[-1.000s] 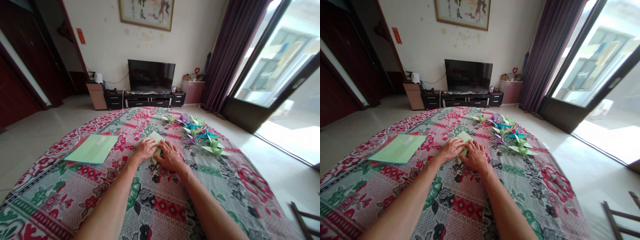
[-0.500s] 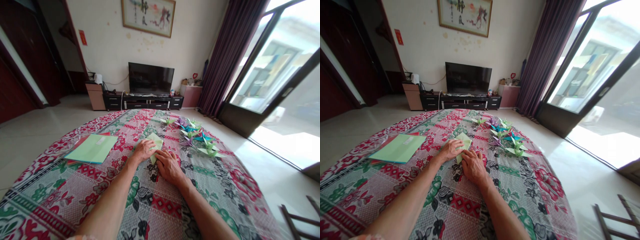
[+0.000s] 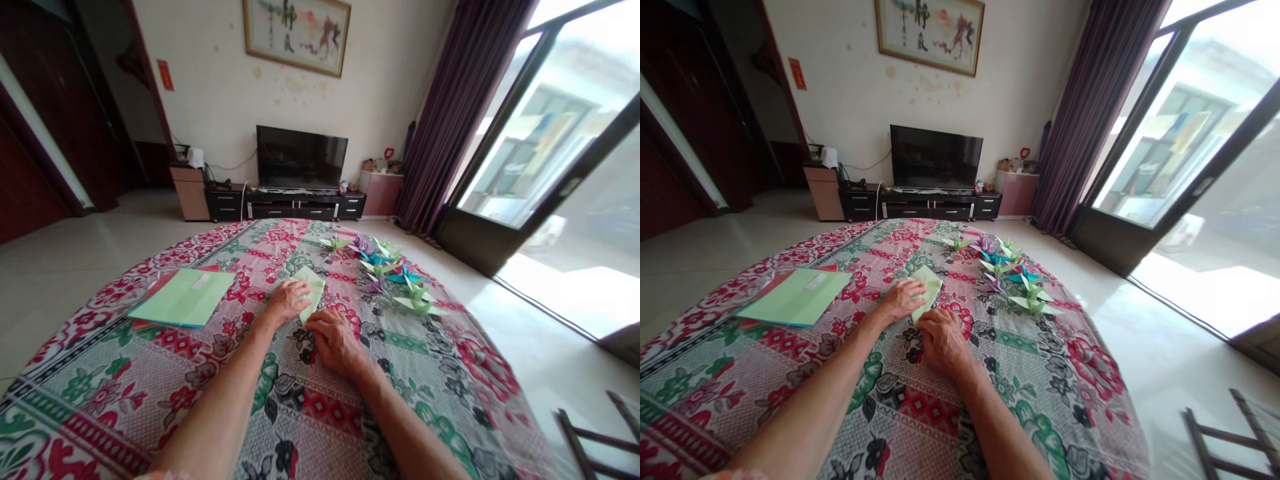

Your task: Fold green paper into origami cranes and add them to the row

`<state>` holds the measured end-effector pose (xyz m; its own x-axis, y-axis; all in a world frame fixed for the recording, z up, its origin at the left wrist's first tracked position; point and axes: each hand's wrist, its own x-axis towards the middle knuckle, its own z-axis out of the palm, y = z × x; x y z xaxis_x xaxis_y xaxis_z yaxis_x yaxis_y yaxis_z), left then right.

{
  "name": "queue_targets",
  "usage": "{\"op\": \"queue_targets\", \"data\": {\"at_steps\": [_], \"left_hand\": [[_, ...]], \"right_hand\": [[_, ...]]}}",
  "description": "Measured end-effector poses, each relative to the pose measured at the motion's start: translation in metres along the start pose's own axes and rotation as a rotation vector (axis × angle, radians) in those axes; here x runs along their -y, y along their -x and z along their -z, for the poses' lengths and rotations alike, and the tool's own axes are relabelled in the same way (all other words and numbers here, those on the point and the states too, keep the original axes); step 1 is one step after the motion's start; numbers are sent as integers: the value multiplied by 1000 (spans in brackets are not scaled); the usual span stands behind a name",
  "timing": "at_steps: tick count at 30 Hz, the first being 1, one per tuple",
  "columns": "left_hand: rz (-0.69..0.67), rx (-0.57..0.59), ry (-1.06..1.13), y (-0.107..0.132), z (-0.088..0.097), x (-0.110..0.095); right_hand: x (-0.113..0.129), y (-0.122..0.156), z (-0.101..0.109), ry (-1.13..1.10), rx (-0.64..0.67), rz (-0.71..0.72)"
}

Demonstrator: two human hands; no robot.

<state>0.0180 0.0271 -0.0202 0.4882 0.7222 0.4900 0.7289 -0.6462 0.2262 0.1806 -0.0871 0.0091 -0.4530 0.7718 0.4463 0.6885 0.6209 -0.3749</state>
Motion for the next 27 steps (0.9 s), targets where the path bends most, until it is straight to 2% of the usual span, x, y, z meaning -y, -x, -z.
{"op": "queue_targets", "data": {"at_steps": [10,22,27], "left_hand": [[8,28,-17,0,2,-1],[-8,4,-10,0,-3,3],[14,23,-14,0,-5,5]], "right_hand": [[-3,-1,-1,-37,-17,-27],[-10,-18,4,62,152,141],[-4,-21,5,41,166,106]]}}
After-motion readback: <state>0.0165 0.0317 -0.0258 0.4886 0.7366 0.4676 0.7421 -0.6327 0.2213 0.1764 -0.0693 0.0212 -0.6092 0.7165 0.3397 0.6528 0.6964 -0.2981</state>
